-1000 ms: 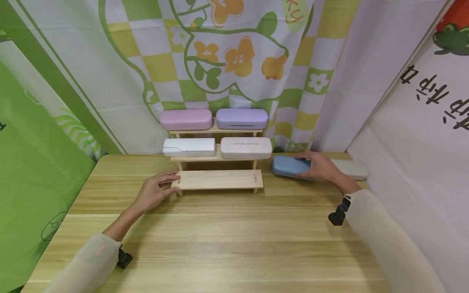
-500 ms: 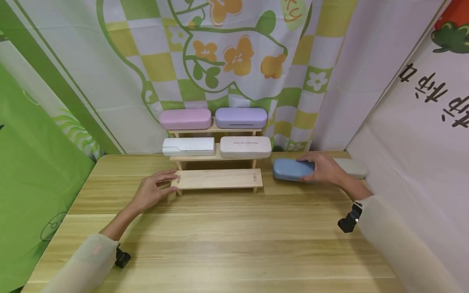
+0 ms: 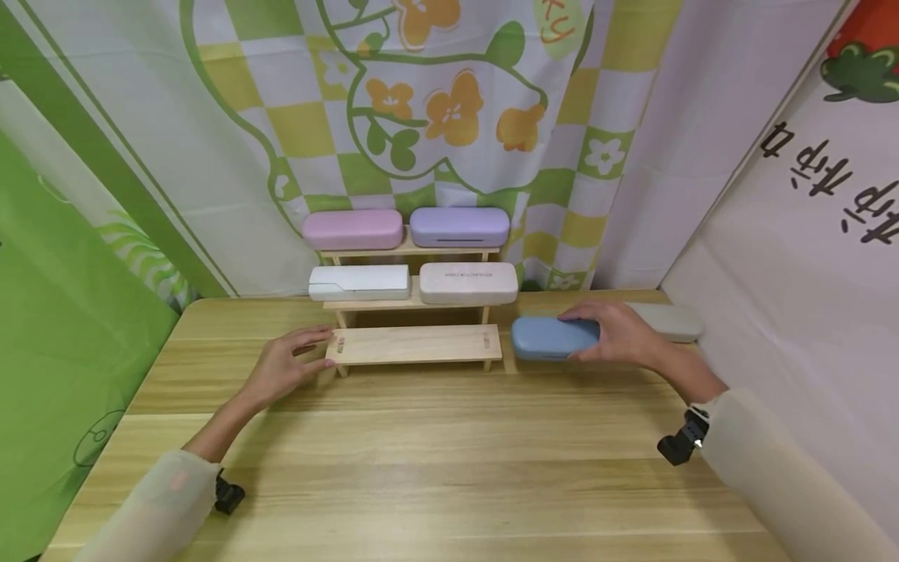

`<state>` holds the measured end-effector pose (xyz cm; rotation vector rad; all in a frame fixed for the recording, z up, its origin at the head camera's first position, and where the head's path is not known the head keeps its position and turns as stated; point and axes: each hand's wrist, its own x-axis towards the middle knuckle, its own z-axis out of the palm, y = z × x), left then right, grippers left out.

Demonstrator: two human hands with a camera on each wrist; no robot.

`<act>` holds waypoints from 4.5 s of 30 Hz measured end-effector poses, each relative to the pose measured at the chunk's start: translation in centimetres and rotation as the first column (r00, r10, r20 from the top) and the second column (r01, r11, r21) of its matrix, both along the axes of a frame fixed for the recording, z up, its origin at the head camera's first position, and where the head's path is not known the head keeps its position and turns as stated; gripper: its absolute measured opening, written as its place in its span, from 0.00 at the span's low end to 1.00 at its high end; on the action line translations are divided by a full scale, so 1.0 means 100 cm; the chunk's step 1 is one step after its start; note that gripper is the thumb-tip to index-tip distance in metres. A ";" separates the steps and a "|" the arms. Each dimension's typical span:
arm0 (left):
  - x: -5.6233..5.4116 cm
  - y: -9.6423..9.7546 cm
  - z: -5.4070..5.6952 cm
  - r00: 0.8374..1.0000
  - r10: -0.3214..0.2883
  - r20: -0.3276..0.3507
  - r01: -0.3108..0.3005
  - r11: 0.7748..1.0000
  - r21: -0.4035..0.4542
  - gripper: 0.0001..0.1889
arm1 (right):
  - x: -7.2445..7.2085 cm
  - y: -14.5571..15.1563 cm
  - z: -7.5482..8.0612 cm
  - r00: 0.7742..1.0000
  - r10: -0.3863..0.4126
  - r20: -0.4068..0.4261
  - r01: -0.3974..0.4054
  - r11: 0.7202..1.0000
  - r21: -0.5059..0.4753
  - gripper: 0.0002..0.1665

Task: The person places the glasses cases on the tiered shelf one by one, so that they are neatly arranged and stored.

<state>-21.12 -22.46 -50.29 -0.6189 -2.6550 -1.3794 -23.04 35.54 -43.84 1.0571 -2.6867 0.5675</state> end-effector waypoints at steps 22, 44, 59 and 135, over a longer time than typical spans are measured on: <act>-0.002 -0.003 -0.003 0.885 -0.034 -0.465 -0.077 0.973 -0.219 0.52 | 0.018 -0.083 0.008 0.990 0.140 0.021 -0.139 0.989 -0.043 0.40; -0.013 -0.010 0.006 0.865 -0.133 -0.483 -0.027 0.951 -0.309 0.58 | 0.013 -0.174 0.009 0.997 0.061 0.038 -0.060 0.997 -0.041 0.39; -0.021 -0.017 0.004 0.846 -0.177 -0.503 0.017 0.952 -0.307 0.58 | 0.007 -0.222 0.005 0.996 0.031 0.083 -0.029 0.999 -0.024 0.39; -0.024 -0.020 0.005 0.854 -0.194 -0.483 0.033 0.946 -0.322 0.58 | 0.003 -0.291 -0.013 0.973 0.096 -0.212 -0.090 0.995 0.035 0.30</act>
